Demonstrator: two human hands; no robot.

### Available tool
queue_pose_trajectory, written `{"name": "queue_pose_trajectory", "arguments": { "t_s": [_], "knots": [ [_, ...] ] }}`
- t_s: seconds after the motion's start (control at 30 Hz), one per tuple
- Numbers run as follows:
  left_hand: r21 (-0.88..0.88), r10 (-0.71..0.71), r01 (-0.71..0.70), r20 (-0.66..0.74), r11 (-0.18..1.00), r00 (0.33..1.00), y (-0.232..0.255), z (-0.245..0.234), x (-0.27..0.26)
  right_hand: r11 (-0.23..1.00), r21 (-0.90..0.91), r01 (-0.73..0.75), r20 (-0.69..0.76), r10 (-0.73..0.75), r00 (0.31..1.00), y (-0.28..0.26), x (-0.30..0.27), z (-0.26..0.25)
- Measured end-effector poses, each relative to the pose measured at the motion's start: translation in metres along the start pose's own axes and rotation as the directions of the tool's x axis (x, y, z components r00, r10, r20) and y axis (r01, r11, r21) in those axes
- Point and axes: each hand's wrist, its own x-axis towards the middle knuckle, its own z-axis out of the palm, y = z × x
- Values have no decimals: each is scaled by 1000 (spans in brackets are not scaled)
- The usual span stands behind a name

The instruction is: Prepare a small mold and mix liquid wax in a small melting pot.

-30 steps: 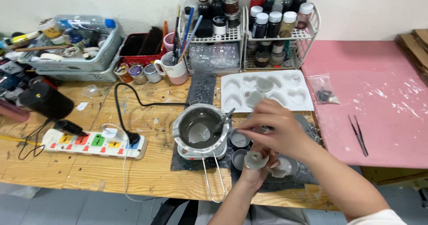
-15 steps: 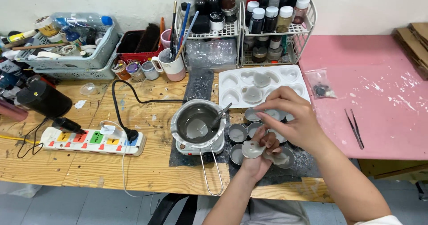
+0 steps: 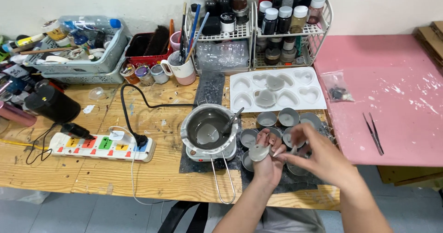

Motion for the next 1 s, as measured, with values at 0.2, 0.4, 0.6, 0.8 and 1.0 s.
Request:
{"name": "queue_pose_trajectory", "arguments": {
  "t_s": [0.2, 0.4, 0.6, 0.8, 1.0],
  "knots": [
    [178, 168, -159, -31, 971, 985, -22, 40, -10, 874, 440, -206, -149, 297, 943, 86, -49, 47],
    [604, -89, -125, 312, 787, 946, 4, 52, -27, 575, 796, -188, -41, 362, 931, 108, -61, 24],
    [902, -62, -261, 299, 344, 952, 29, 69, -33, 584, 780, -225, 60, 288, 956, 113, -61, 13],
    [938, 177, -342, 329, 49, 928, 27, 85, -35, 920, 386, -66, -253, 175, 951, 91, -67, 18],
    [911, 197, -233, 173, 341, 965, 15, 57, -28, 732, -519, 441, -290, -636, 715, 69, -56, 15]
  ]
}}
